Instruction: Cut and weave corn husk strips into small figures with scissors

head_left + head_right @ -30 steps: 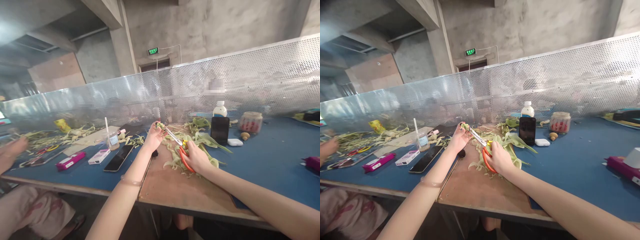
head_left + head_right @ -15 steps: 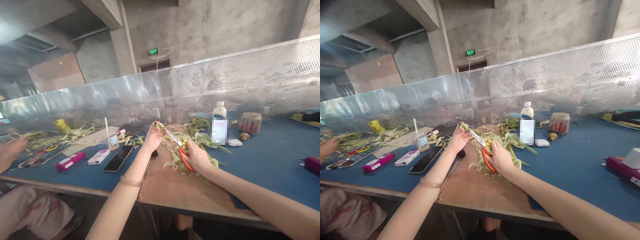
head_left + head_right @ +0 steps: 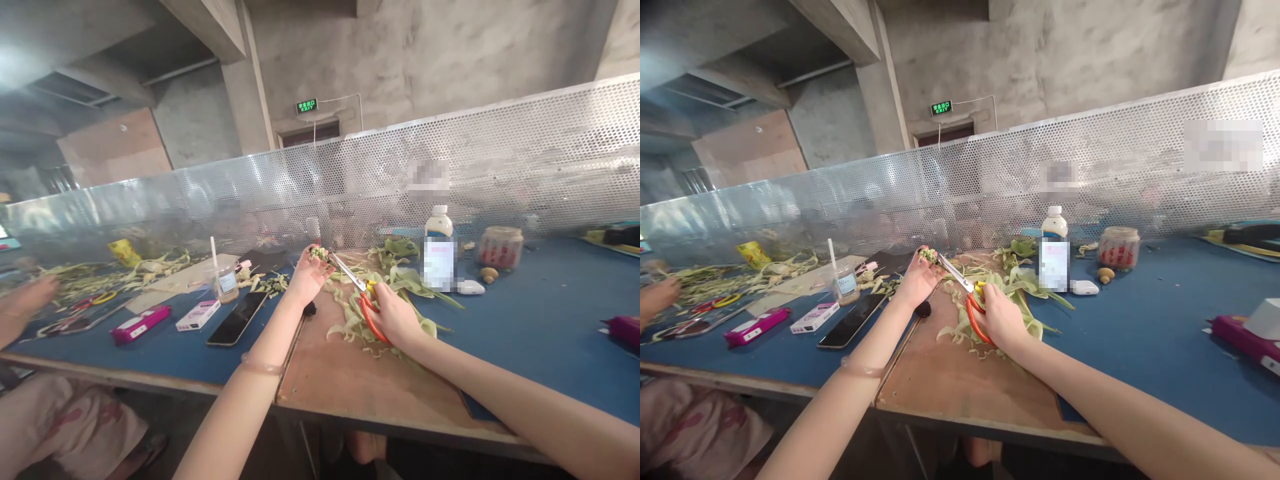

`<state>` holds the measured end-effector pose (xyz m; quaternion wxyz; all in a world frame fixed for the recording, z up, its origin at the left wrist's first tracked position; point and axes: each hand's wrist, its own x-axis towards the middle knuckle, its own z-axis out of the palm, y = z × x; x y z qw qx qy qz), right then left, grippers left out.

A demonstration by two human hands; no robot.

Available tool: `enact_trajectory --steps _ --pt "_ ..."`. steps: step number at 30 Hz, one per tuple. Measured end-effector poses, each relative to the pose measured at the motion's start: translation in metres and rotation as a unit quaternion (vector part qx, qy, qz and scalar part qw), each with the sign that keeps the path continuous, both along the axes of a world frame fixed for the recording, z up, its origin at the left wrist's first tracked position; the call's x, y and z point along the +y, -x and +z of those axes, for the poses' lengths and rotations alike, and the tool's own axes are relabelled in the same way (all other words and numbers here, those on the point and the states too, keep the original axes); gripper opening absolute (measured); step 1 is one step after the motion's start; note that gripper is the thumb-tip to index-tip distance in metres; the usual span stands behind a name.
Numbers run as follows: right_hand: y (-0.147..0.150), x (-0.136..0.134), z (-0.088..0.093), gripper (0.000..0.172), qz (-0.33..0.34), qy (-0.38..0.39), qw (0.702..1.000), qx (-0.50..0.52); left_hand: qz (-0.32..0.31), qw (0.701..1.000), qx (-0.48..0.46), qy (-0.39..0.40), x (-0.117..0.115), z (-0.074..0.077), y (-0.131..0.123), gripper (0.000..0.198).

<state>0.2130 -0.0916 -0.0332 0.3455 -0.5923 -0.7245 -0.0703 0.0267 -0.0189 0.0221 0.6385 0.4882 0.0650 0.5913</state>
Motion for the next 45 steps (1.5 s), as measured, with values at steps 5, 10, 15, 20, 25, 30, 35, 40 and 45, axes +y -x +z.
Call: enact_trajectory --steps 5,10,15,20,25,30,35,40,45 --pt "-0.0007 -0.0007 0.0001 0.025 -0.001 -0.009 1.0 0.017 0.015 1.0 -0.004 0.003 0.0015 -0.0006 0.0015 0.037" --pt "0.0022 -0.0062 0.0026 0.028 0.012 -0.022 1.0 0.014 0.007 1.0 -0.011 0.017 0.0016 -0.0007 0.001 0.035" --pt "0.0025 -0.0077 0.0031 0.028 0.012 -0.025 1.0 0.001 0.01 1.0 -0.019 0.02 0.0022 -0.0011 -0.0007 0.03" --pt "0.0027 -0.0067 0.0012 0.03 0.01 -0.036 0.999 -0.027 0.034 0.999 -0.024 -0.004 0.0048 -0.0022 -0.0013 0.024" --pt "0.0034 -0.0073 0.0012 0.031 0.008 -0.035 0.999 -0.031 0.043 0.999 -0.031 -0.005 0.0081 -0.0033 -0.0002 0.024" --pt "0.0028 -0.0066 0.0013 0.03 0.006 -0.021 1.0 -0.011 0.061 0.998 -0.022 0.016 0.008 -0.0025 0.0001 0.018" --pt "0.0019 -0.0046 0.0002 0.032 0.007 -0.018 1.0 -0.002 0.07 0.997 -0.027 0.026 0.0088 -0.0026 0.0007 0.017" --pt "0.0015 -0.0041 0.0003 0.032 0.01 -0.017 1.0 -0.001 0.073 0.997 -0.025 0.03 0.0099 -0.0024 0.0003 0.02" --pt "0.0015 -0.0047 0.0008 0.031 0.007 -0.009 1.0 -0.003 0.072 0.997 -0.011 0.022 0.0096 -0.0025 -0.0009 0.025"
